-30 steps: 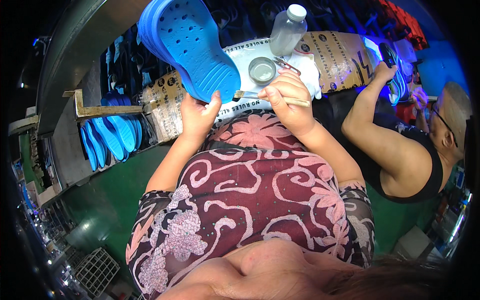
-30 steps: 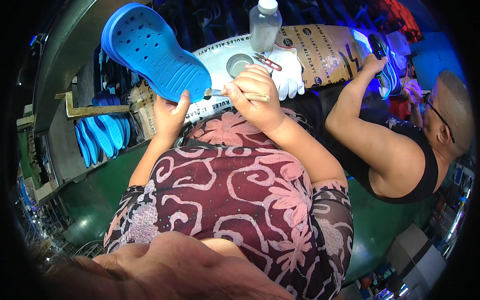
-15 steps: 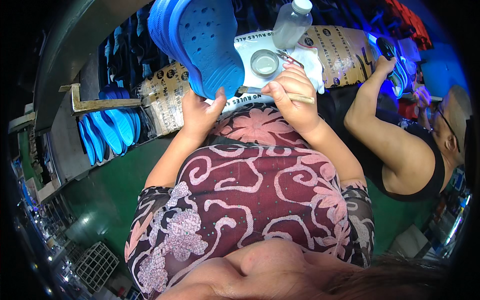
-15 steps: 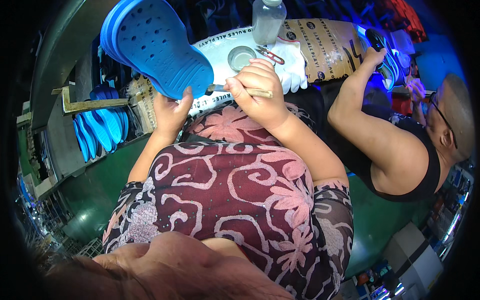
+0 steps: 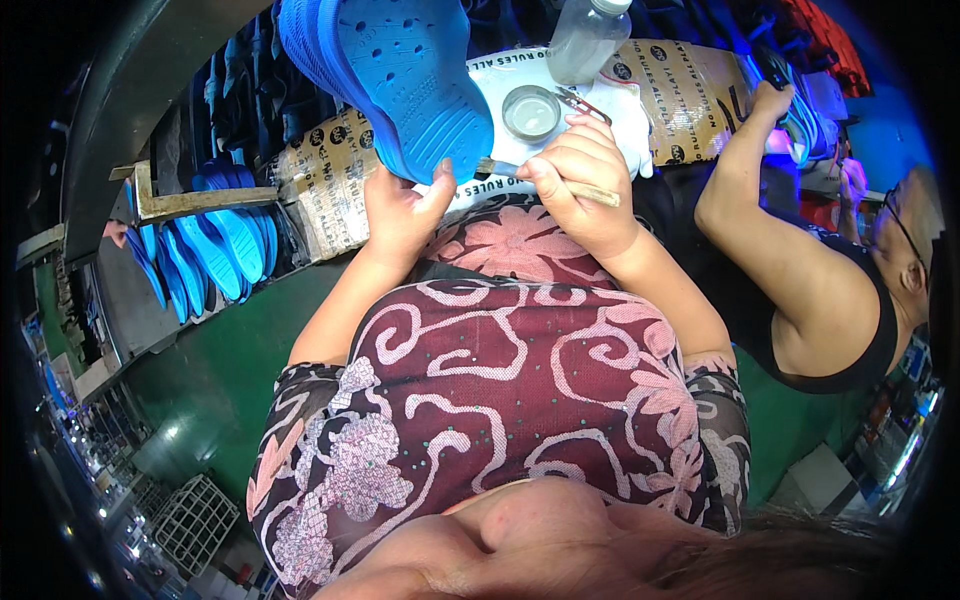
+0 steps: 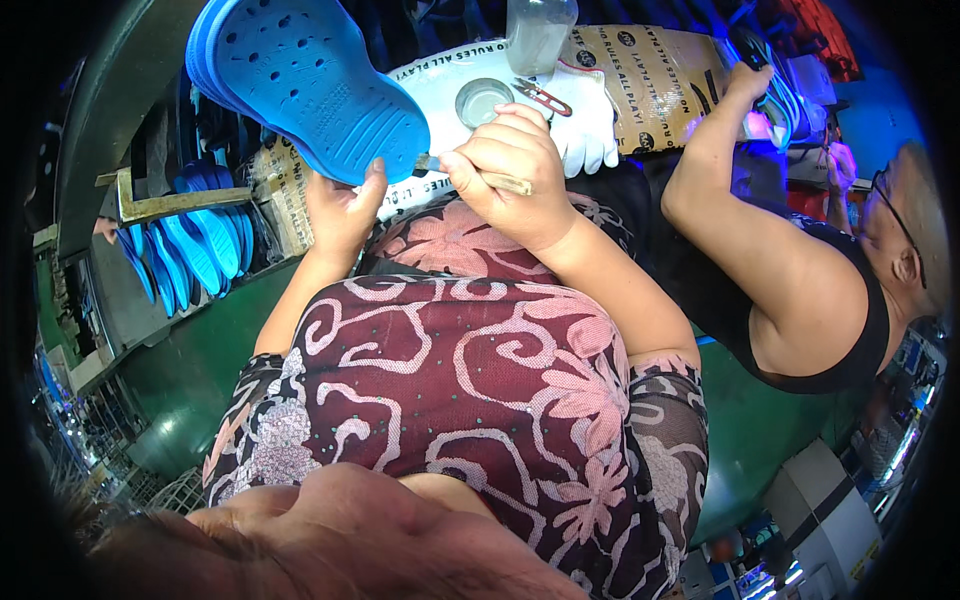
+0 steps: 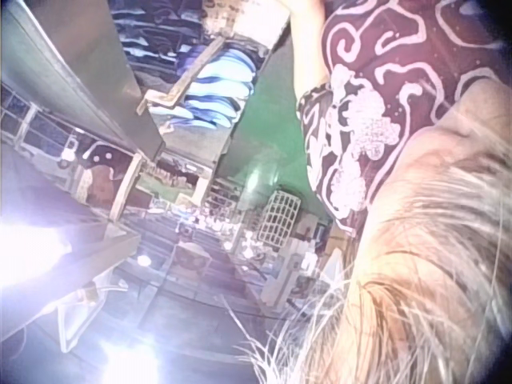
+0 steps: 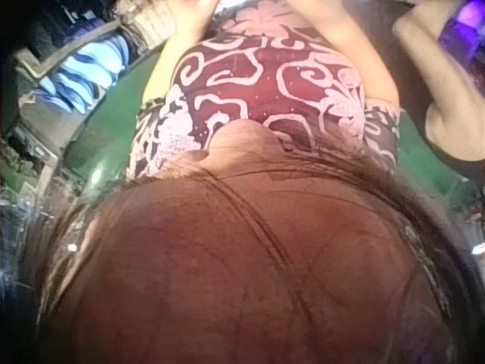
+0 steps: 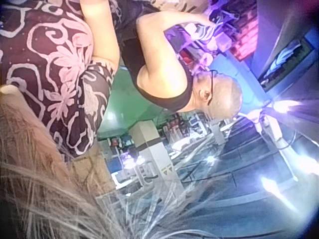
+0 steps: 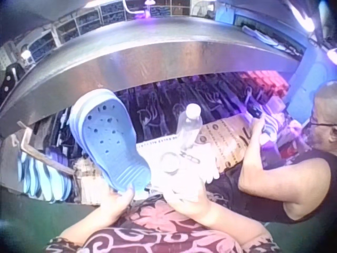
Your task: The person picks up shoe soles, applies adhesive to them using a brush, and places them onto an overhead conveyor belt.
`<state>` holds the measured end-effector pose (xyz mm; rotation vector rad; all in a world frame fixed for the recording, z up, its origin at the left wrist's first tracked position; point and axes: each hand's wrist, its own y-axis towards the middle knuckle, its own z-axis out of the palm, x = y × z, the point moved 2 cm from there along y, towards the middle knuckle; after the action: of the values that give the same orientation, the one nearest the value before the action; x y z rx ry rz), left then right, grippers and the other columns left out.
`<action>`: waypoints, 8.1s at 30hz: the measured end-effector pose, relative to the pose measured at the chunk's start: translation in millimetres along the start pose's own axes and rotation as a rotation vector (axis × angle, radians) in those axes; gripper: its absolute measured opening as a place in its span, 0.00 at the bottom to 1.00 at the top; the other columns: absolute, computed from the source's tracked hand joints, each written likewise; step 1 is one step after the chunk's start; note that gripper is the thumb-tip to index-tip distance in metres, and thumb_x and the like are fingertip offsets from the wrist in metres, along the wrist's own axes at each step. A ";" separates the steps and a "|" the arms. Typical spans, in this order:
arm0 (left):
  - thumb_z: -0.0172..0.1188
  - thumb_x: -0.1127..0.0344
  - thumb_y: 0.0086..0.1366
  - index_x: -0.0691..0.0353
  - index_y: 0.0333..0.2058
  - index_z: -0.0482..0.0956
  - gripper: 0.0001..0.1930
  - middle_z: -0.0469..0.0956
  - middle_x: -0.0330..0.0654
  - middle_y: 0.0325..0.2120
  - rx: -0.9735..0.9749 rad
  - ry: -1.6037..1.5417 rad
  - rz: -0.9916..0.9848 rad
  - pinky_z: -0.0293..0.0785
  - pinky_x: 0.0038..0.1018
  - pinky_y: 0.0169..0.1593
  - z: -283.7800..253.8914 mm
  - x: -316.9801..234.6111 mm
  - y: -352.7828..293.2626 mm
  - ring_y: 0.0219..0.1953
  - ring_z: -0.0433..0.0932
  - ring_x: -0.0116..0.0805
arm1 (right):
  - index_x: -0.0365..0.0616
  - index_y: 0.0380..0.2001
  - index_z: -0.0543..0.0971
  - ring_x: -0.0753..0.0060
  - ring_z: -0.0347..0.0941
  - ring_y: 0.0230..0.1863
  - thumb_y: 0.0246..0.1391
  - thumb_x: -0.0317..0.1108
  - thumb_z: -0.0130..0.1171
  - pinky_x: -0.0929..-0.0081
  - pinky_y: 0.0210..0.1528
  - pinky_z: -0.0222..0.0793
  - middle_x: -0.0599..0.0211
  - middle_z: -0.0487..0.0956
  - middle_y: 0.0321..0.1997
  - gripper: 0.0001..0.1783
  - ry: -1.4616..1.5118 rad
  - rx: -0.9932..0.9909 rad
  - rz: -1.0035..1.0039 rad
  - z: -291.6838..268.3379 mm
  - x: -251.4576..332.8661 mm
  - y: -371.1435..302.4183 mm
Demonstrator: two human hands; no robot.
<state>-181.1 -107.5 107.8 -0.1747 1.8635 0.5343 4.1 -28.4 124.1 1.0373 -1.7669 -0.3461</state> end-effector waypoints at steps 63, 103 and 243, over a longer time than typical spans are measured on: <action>0.61 0.75 0.47 0.65 0.33 0.75 0.11 0.78 0.43 0.23 0.023 0.230 0.277 0.72 0.24 0.32 -3.9 7.4 7.6 0.26 0.77 0.29 | 0.43 0.17 0.77 0.67 0.68 0.22 0.48 0.33 0.56 0.71 0.39 0.61 0.69 0.72 0.16 0.10 0.049 -0.020 0.073 -15.0 -7.1 -15.9; 0.58 0.63 0.58 0.69 0.49 0.63 0.24 0.75 0.43 0.26 1.028 -0.756 -0.144 0.75 0.21 0.33 165.4 -197.1 227.8 0.28 0.77 0.26 | 0.34 0.20 0.74 0.77 0.67 0.22 0.60 0.36 0.44 0.80 0.28 0.62 0.64 0.73 0.19 0.20 0.335 -0.405 0.564 -33.8 -13.2 -57.9; 0.59 0.72 0.50 0.68 0.45 0.65 0.23 0.77 0.46 0.32 -0.136 0.087 0.059 0.72 0.25 0.38 -26.8 -10.4 -2.8 0.33 0.77 0.32 | 0.45 0.17 0.77 0.67 0.67 0.22 0.49 0.34 0.54 0.71 0.35 0.59 0.71 0.72 0.16 0.11 0.118 0.051 -0.074 2.6 24.6 28.7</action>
<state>-199.3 -123.3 123.8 -0.2374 1.9222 0.7046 -14.9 -31.2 156.7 1.1386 -1.6426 -0.2815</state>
